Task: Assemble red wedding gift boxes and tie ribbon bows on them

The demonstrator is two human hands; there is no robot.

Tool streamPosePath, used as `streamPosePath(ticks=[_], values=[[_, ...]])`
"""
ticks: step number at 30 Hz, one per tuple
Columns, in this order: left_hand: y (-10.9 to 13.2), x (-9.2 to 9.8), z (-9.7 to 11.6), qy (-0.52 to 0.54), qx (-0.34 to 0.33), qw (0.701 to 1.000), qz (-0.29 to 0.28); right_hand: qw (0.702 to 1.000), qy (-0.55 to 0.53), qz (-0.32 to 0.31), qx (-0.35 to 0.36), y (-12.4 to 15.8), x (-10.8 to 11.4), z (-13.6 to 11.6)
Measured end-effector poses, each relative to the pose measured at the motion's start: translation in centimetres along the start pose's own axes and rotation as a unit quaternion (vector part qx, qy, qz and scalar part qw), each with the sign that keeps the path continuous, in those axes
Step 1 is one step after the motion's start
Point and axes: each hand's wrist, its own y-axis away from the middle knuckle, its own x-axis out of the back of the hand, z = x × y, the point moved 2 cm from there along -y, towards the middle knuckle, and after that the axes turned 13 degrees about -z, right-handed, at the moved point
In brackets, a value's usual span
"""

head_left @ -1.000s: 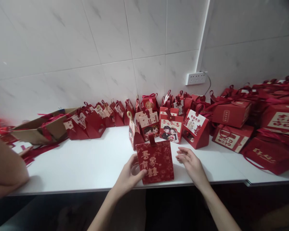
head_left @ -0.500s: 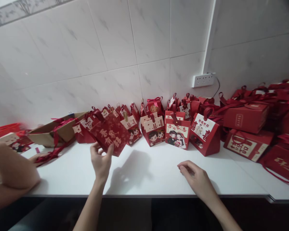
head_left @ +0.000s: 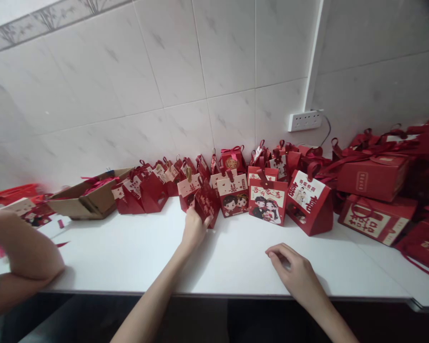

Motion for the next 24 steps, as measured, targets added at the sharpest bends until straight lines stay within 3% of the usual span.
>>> streamPosePath(ticks=[2, 4, 8, 11, 17, 24], values=[[-0.5, 0.0, -0.4, -0.002, -0.006, 1.000, -0.009, 1.000, 0.000, 0.002, 0.002, 0.0, -0.1, 0.0], [-0.9, 1.2, -0.9, -0.017, -0.007, 1.000, 0.017, 1.000, -0.002, 0.006, 0.006, 0.1, -0.2, 0.1], [-2.8, 5.7, -2.5, -0.085, 0.052, 0.979, 0.176, 1.000, -0.004, 0.016, 0.013, 0.1, -0.4, 0.2], [-5.0, 9.2, -4.4, -0.118, 0.129, 0.956, 0.235, 1.000, -0.001, 0.015, 0.012, 0.0, -0.4, 0.3], [-7.9, 13.8, -7.9, -0.163, 0.228, 0.937, 0.208, 1.000, -0.014, -0.002, -0.014, -0.2, -0.3, 0.7], [-8.3, 14.3, -9.6, -0.143, 0.261, 0.937, 0.185, 0.996, -0.068, 0.010, -0.061, -0.3, -0.1, 0.6]])
